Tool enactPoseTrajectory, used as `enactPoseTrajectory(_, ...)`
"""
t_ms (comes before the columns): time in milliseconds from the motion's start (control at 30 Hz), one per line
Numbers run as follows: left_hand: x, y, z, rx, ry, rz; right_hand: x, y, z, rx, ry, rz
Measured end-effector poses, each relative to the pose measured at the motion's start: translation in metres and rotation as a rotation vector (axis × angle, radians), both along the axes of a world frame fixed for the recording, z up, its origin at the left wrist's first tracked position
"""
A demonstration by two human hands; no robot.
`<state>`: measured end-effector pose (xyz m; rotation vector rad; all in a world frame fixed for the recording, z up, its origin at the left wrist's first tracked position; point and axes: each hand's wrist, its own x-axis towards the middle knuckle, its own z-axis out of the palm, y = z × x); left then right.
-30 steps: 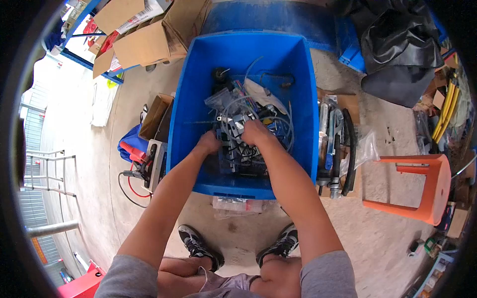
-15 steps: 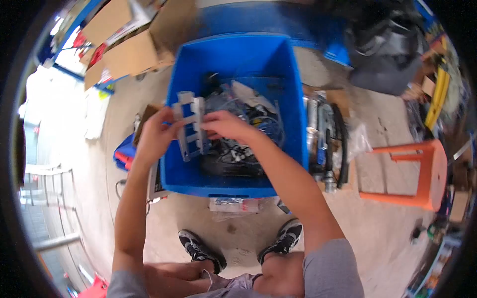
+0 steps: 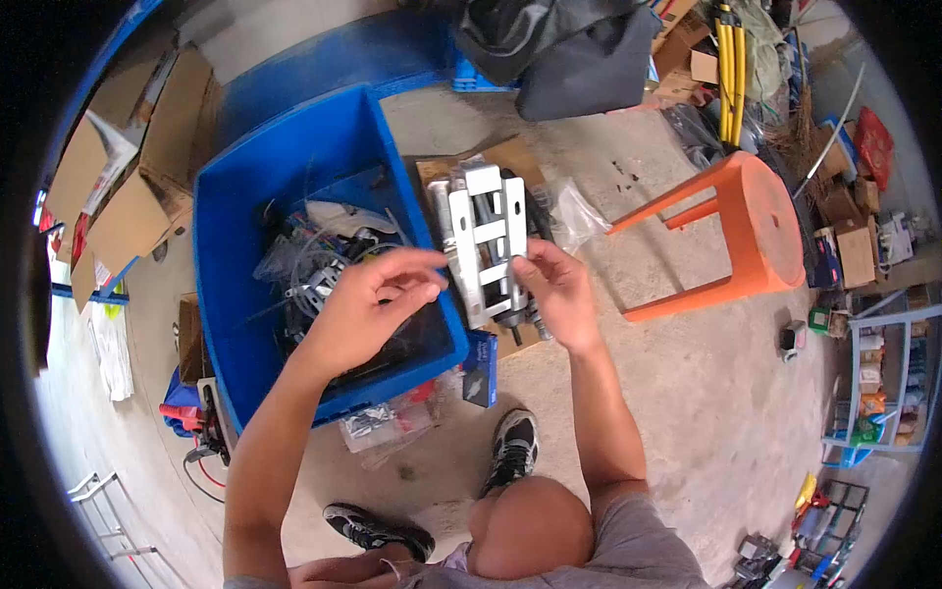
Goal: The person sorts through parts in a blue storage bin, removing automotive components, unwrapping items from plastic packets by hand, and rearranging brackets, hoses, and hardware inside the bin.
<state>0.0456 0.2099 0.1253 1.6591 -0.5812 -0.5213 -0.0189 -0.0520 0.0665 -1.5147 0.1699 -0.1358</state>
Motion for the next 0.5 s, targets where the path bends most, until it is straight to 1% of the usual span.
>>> enactPoseTrajectory(33,-0.002,-0.003,0.001,0.061,-0.054,-0.025,-0.001,-0.019,-0.012,-0.019,0.076,-0.058)
enactPoseTrajectory(67,-0.003,-0.001,-0.006,0.089,-0.05,-0.014,0.001,-0.04,-0.028,-0.018,0.08,-0.067)
enactPoseTrajectory(133,-0.001,0.015,-0.031,0.156,-0.067,0.044,0.008,-0.074,-0.069,-0.092,0.257,-0.077)
enactPoseTrajectory(167,0.004,0.026,-0.038,0.269,-0.074,0.08,0.013,-0.088,-0.097,-0.082,0.266,-0.075)
enactPoseTrajectory(200,0.011,0.045,-0.072,0.327,-0.047,0.15,0.018,-0.099,-0.127,-0.225,0.274,-0.103)
enactPoseTrajectory(233,0.02,0.068,-0.096,0.444,-0.031,0.147,0.021,-0.104,-0.143,-0.369,0.28,-0.129)
enactPoseTrajectory(267,0.026,0.085,-0.104,0.694,-0.06,0.142,0.023,-0.101,-0.145,-0.651,0.3,-0.171)
enactPoseTrajectory(300,0.03,0.105,-0.126,0.849,0.015,0.166,0.024,-0.098,-0.146,-0.646,0.298,-0.162)
enactPoseTrajectory(333,0.039,0.114,-0.13,1.071,0.112,0.123,0.025,-0.093,-0.146,-0.812,0.337,-0.169)
enactPoseTrajectory(367,0.044,0.128,-0.144,1.078,0.12,0.138,0.025,-0.086,-0.148,-0.977,0.373,-0.17)
enactPoseTrajectory(400,0.047,0.148,-0.168,1.079,-0.008,0.052,0.026,-0.09,-0.166,-1.0,0.354,-0.178)
enactPoseTrajectory(433,0.044,0.171,-0.195,1.091,-0.123,-0.025,0.028,-0.093,-0.169,-1.075,0.359,-0.1)
enactPoseTrajectory(467,0.049,0.191,-0.239,1.108,-0.016,-0.042,0.029,-0.083,-0.164,-0.981,0.381,-0.163)
enactPoseTrajectory(500,0.055,0.212,-0.269,1.114,0.085,-0.063,0.03,-0.082,-0.168,-1.092,0.308,-0.146)
